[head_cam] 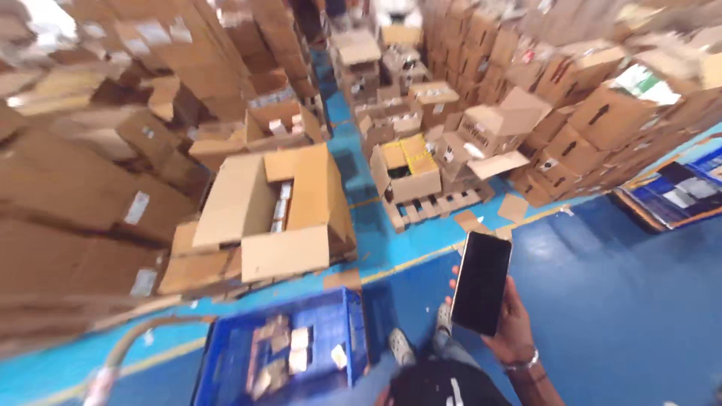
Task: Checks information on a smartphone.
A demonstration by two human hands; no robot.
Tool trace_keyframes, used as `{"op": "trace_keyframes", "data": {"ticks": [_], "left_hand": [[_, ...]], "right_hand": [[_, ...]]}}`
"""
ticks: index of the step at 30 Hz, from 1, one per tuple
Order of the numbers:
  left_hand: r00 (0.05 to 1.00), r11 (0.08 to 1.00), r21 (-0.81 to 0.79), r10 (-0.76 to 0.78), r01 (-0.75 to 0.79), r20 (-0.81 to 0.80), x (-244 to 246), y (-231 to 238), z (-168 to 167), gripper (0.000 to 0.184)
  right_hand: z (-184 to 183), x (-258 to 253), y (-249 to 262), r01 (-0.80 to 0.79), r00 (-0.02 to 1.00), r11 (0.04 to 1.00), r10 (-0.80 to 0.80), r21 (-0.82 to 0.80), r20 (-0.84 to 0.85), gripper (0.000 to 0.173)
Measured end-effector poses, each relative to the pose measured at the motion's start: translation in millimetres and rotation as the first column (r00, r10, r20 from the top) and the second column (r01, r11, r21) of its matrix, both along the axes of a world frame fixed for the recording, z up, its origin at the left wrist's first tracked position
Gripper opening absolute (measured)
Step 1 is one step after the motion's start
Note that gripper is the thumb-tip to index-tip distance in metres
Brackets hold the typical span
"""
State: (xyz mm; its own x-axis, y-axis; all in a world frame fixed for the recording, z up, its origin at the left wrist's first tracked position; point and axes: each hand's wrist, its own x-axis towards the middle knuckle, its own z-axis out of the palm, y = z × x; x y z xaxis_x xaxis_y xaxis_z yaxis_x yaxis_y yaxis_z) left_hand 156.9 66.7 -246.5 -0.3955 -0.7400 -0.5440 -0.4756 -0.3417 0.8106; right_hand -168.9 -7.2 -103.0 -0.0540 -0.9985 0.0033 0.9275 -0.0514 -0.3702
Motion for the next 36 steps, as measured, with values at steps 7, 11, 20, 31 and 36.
{"op": "trace_keyframes", "data": {"ticks": [7, 11, 20, 31, 36], "left_hand": [[0.99, 0.984, -0.151, -0.111, 0.098, -0.084, 32.6, 18.5, -34.5, 0.05], [0.982, 0.953, -0.274, -0.162, 0.129, -0.101, 36.9, 27.0, -39.4, 0.048], [0.979, 0.912, -0.369, -0.201, 0.176, -0.03, 43.6, 30.0, -41.3, 0.049], [0.983, 0.929, -0.332, -0.18, 0.162, -0.025, 40.8, 29.7, -39.7, 0.048], [0.975, 0.899, -0.39, -0.221, 0.2, -0.01, 43.4, 32.8, -43.3, 0.047]], "right_hand": [[-0.5, 35.3, 1.0, -0.127, 0.986, 0.986, 0.137, 0.105, -0.097, 0.067], [1.6, 48.4, 0.3, -0.179, 0.973, 0.973, 0.197, 0.143, -0.121, 0.066], [7.5, 64.4, -14.2, -0.278, 0.951, 0.955, 0.288, 0.104, -0.11, 0.067], [9.1, 63.7, -1.3, -0.17, 0.946, 0.951, 0.231, 0.257, -0.227, 0.078], [15.1, 68.3, 4.9, -0.062, 0.942, 0.948, 0.159, 0.312, -0.297, 0.053]]}}
